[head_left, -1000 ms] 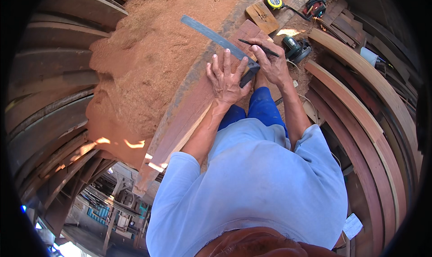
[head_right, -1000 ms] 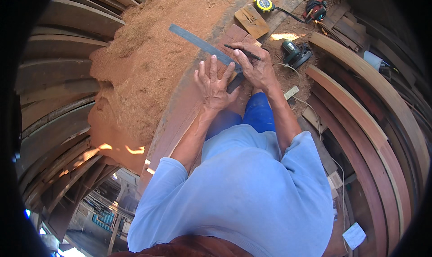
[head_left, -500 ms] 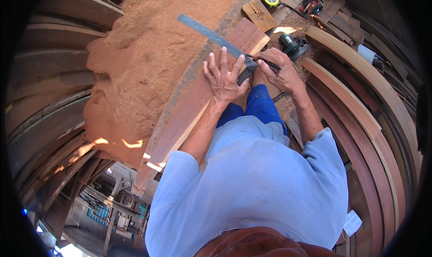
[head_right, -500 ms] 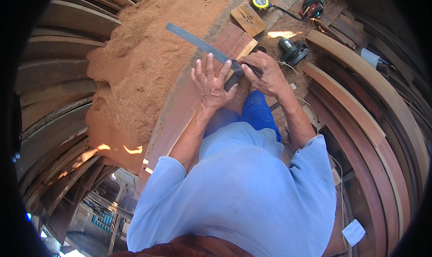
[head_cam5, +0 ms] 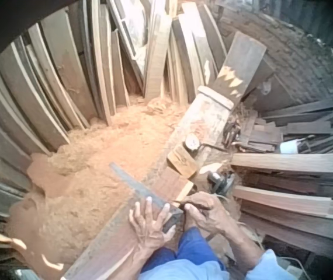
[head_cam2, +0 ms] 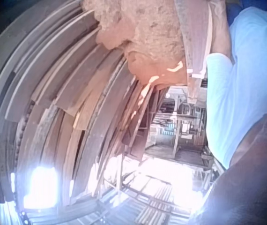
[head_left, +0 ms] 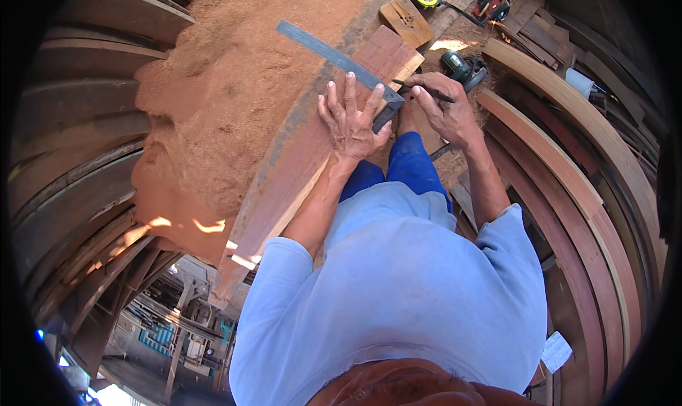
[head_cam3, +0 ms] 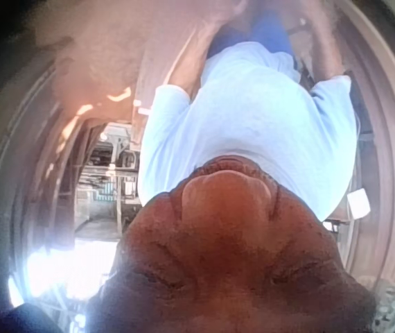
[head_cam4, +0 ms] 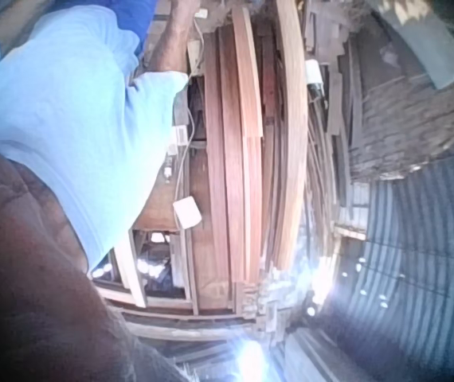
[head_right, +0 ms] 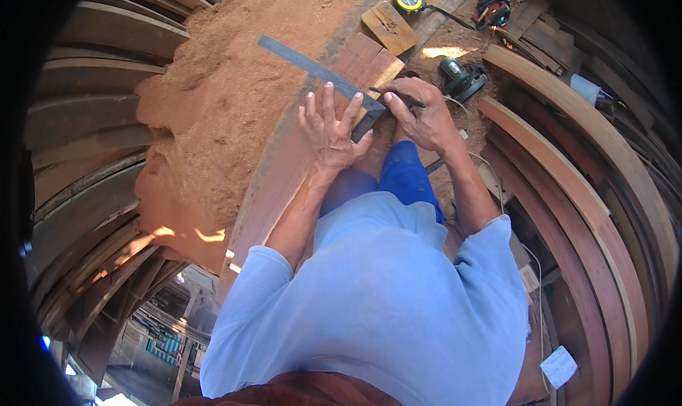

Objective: The person measures a wooden plank with a tape measure and marks it with a pencil. They then use a try square to draw straight lines across the plank. The person repeats the measuring and marking process on the same plank.

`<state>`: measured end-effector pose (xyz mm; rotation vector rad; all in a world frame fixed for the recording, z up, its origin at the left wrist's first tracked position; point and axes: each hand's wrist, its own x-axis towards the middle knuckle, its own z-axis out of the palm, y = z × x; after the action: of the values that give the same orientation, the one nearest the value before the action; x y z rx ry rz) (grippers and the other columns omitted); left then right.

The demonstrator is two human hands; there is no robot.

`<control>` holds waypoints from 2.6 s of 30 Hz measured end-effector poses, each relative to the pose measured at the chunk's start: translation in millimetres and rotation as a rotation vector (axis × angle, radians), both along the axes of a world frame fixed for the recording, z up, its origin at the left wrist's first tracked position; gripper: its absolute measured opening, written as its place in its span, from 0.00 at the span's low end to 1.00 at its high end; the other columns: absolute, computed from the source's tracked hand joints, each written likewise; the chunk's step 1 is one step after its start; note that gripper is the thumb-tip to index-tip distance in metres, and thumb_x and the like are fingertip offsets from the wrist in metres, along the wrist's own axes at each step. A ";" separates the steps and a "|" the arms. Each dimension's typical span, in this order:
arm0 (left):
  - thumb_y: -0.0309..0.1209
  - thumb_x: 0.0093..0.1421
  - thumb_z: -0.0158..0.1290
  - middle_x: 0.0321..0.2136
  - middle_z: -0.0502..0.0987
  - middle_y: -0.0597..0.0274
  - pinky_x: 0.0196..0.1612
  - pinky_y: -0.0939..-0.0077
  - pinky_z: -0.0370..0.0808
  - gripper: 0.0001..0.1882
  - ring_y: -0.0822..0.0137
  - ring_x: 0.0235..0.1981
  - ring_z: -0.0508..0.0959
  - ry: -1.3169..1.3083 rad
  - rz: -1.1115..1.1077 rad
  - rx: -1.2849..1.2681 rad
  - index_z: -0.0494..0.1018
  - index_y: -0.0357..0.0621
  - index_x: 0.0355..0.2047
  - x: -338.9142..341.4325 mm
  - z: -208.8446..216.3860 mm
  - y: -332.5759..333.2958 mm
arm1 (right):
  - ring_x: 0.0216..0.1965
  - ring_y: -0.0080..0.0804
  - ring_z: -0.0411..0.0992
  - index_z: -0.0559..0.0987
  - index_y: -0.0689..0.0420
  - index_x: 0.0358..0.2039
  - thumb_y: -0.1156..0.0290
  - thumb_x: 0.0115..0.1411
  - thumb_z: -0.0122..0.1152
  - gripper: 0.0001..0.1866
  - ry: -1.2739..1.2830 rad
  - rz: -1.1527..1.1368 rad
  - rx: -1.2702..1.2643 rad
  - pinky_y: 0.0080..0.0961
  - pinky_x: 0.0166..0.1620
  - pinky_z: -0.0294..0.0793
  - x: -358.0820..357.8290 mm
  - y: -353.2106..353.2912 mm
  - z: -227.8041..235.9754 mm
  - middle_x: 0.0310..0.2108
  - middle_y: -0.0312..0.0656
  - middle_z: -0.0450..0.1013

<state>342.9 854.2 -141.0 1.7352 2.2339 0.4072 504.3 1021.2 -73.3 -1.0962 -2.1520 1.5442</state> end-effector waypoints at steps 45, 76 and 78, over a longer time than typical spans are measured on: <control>0.53 0.43 0.68 0.76 0.47 0.47 0.64 0.22 0.48 0.49 0.32 0.72 0.46 -0.001 0.019 -0.008 0.64 0.77 0.69 1.8 -4.2 -2.6 | 0.42 0.44 0.79 0.85 0.62 0.45 0.68 0.67 0.61 0.13 0.003 0.009 -0.028 0.35 0.48 0.78 -14.8 10.4 0.7 0.39 0.51 0.81; 0.52 0.43 0.67 0.75 0.49 0.48 0.65 0.23 0.48 0.45 0.33 0.71 0.46 -0.007 0.054 0.015 0.69 0.75 0.66 4.0 -2.4 1.1 | 0.44 0.48 0.78 0.85 0.60 0.43 0.67 0.65 0.60 0.12 -0.061 0.227 0.107 0.41 0.51 0.77 -32.0 15.5 -20.1 0.39 0.49 0.81; 0.52 0.43 0.67 0.75 0.49 0.47 0.65 0.23 0.48 0.46 0.33 0.71 0.46 -0.015 0.046 0.008 0.69 0.75 0.66 3.0 -1.7 0.7 | 0.44 0.47 0.78 0.85 0.60 0.43 0.67 0.65 0.61 0.12 -0.154 0.272 0.072 0.41 0.51 0.77 -19.4 17.9 -6.1 0.39 0.49 0.81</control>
<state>345.8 854.9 -142.7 1.6821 2.2681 0.4382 484.9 1039.1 -79.5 -0.9595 -2.5290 1.5193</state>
